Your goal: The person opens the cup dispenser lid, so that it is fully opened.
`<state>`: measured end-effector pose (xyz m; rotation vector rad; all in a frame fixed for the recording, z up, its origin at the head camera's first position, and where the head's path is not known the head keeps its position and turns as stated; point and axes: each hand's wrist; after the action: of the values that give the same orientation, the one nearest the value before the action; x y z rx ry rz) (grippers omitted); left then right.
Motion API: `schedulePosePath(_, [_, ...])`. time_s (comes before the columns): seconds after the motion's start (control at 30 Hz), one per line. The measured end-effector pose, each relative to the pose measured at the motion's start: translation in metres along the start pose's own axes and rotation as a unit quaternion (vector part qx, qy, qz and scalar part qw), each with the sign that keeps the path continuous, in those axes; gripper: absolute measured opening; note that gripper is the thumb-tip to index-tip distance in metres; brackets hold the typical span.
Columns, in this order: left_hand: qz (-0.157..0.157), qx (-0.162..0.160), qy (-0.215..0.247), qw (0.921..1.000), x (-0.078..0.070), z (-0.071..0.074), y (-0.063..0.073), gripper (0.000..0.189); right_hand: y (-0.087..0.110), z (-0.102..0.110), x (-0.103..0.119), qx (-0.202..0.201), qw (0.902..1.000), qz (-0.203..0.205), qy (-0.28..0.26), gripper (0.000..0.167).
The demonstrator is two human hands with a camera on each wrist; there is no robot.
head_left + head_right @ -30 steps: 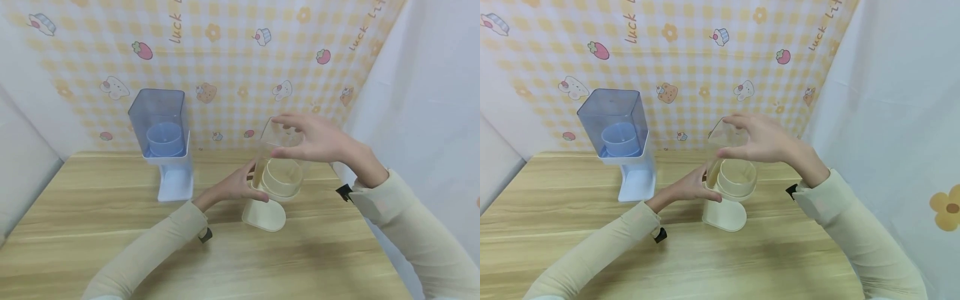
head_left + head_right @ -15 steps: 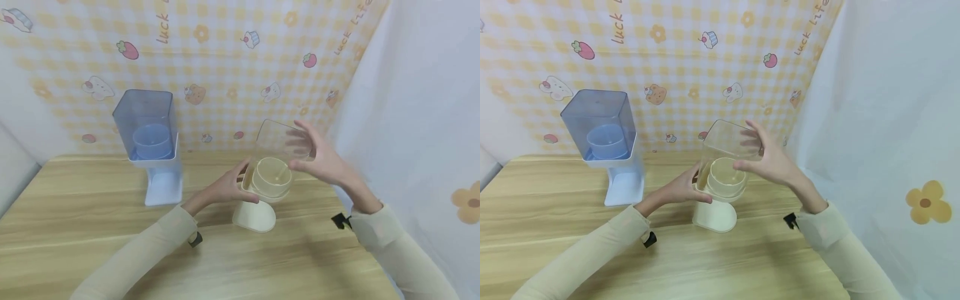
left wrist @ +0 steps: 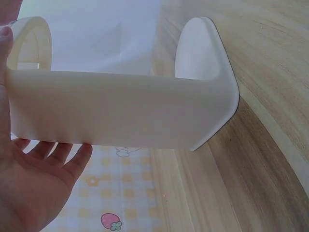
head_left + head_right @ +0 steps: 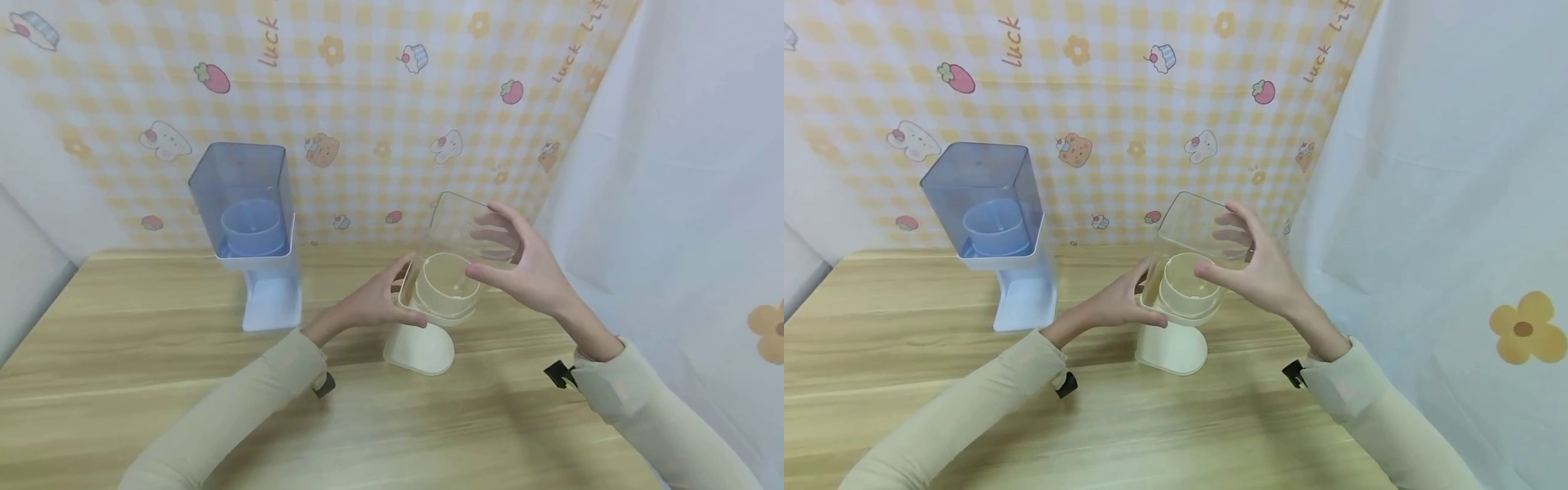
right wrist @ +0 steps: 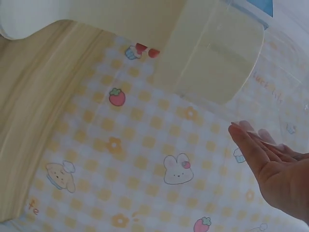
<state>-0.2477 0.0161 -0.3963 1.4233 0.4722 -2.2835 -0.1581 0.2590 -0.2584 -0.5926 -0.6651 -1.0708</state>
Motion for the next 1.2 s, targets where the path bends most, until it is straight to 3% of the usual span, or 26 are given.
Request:
schedulePosePath(0.13, [0.006, -0.002, -0.001, 1.0000, -0.002, 0.000, 0.000, 0.123, -0.003, 0.014, 0.014, 0.040, 0.9976, -0.023, 0.052, 0.091])
schedulePosePath(0.23, [0.002, 0.003, -0.001, 1.0000, -0.001, 0.000, 0.000, 0.122, -0.016, 0.028, 0.035, 0.094, 0.9850, -0.020, 0.143, 0.093])
schedulePosePath(0.3, [-0.006, 0.008, 0.000, 0.9999, -0.001, 0.000, -0.001, 0.117, -0.031, 0.034, 0.049, 0.142, 0.9673, -0.002, 0.210, 0.091])
schedulePosePath(0.43, [-0.023, 0.017, 0.006, 0.9996, 0.000, 0.000, -0.004, 0.107, -0.057, 0.037, 0.072, 0.244, 0.9175, 0.011, 0.314, 0.079])
schedulePosePath(0.47, [-0.026, 0.022, 0.007, 0.9994, 0.000, 0.000, -0.005, 0.105, -0.060, 0.036, 0.075, 0.261, 0.9092, 0.013, 0.324, 0.076])
schedulePosePath(0.53, [-0.025, 0.026, 0.007, 0.9993, 0.000, 0.000, -0.005, 0.105, -0.063, 0.037, 0.078, 0.278, 0.9020, 0.011, 0.330, 0.069])
schedulePosePath(0.63, [-0.017, 0.026, 0.003, 0.9995, -0.002, 0.000, -0.004, 0.107, -0.060, 0.039, 0.077, 0.277, 0.9047, 0.008, 0.324, 0.067])
schedulePosePath(0.8, [-0.007, 0.023, 0.001, 0.9997, -0.002, 0.002, -0.003, 0.111, -0.047, 0.046, 0.070, 0.256, 0.9192, 0.002, 0.300, 0.069])
schedulePosePath(1.0, [0.001, 0.025, -0.006, 0.9997, -0.003, 0.000, -0.003, 0.108, -0.031, 0.069, 0.066, 0.180, 0.9505, 0.015, 0.253, 0.063])
schedulePosePath(1.1, [-0.002, 0.017, -0.007, 0.9998, -0.004, 0.001, -0.003, 0.105, -0.022, 0.090, 0.072, 0.133, 0.9645, -0.015, 0.228, 0.059])
schedulePosePath(1.2, [-0.016, 0.017, -0.008, 0.9997, -0.003, 0.001, -0.007, 0.104, -0.014, 0.107, 0.071, 0.110, 0.9675, -0.060, 0.220, 0.055])
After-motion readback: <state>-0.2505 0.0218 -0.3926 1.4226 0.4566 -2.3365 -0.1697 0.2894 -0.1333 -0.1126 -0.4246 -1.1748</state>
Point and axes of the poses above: each hand's wrist, its own y-axis away from the middle knuckle, its own z-axis out of the back of the hand, x = y × z, and after that the axes turned 14 degrees about x, right-handed
